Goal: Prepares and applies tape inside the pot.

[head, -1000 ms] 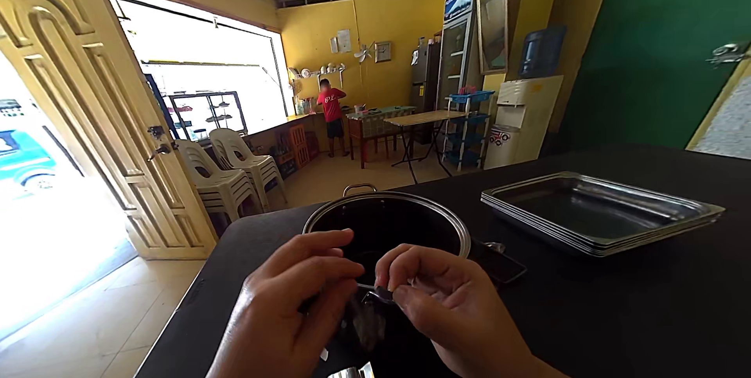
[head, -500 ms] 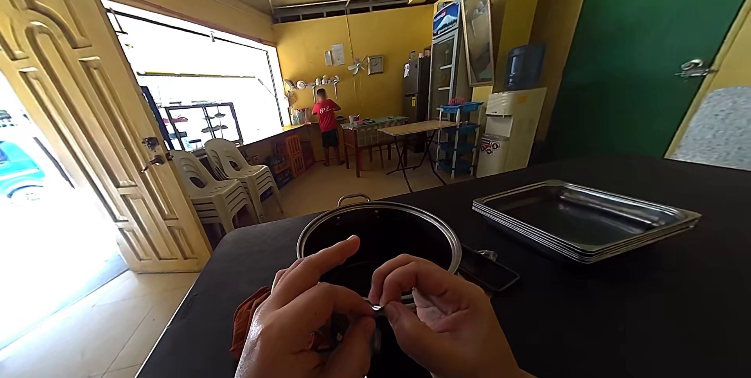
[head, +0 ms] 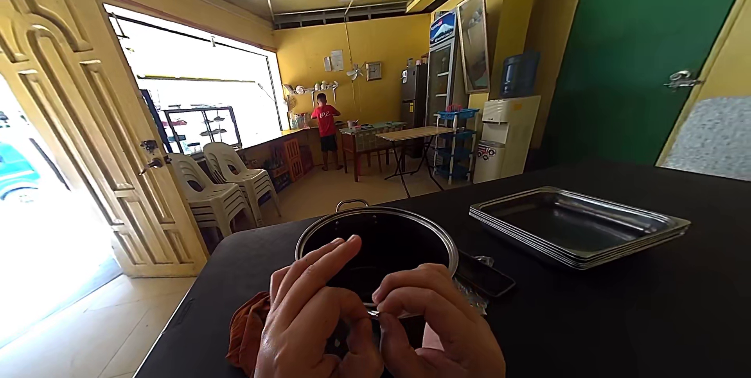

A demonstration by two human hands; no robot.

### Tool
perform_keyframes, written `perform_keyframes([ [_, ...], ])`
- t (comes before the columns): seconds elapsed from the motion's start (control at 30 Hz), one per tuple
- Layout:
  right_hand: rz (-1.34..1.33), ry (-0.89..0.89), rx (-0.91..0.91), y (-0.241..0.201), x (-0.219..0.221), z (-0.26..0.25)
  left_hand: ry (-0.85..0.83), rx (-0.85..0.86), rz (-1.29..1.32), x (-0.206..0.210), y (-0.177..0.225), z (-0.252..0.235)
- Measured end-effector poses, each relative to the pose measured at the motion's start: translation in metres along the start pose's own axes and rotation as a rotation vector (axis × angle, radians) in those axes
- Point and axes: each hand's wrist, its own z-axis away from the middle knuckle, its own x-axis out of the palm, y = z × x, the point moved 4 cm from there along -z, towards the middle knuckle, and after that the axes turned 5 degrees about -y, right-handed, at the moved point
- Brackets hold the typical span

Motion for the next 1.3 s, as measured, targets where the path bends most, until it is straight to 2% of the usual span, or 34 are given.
perform_keyframes([
  [0.1,-0.054,-0.029,0.006,0.005,-0.003,-0.005,0.048,-0.003,-0.054,-0.006,-0.003,-0.001],
  [0.27,0.043,-0.119,0.048,0.018,-0.012,-0.023,0.082,-0.025,-0.092,-0.004,-0.008,-0.003],
  [0.4,-0.136,-0.227,0.088,0.024,-0.031,-0.04,0.098,-0.052,-0.085,-0.01,-0.015,-0.008],
  [0.47,-0.177,-0.196,0.117,0.029,-0.048,-0.051,0.094,-0.089,-0.085,-0.021,-0.02,-0.012],
  [0.57,0.076,-0.031,0.179,0.058,-0.072,-0.061,0.124,-0.143,-0.085,-0.03,-0.028,-0.015],
  [0.63,0.233,0.057,0.361,0.098,-0.08,-0.061,0.144,-0.177,-0.092,-0.029,-0.035,-0.016],
  [0.7,0.181,0.044,0.652,0.145,-0.082,-0.052,0.144,-0.196,-0.087,-0.023,-0.042,-0.015],
  [0.8,-0.133,0.018,1.043,0.21,-0.071,-0.023,0.136,-0.218,-0.095,-0.009,-0.056,-0.013],
  [0.9,-0.531,-0.01,1.202,0.246,-0.056,0.011,0.125,-0.239,-0.083,0.007,-0.072,-0.009],
  [0.97,-0.628,0.005,1.2,0.247,-0.052,0.02,0.122,-0.255,-0.064,0.013,-0.081,-0.007],
  [1.1,-0.385,0.034,1.109,0.239,-0.066,0.024,0.115,-0.271,-0.049,0.012,-0.085,-0.007],
  [1.2,-0.22,0.059,1.088,0.199,-0.07,0.034,0.108,-0.303,-0.029,0.01,-0.078,-0.007],
  [1.3,-0.191,0.026,1.036,0.147,-0.069,0.044,0.12,-0.321,0.053,0.012,-0.071,-0.006],
])
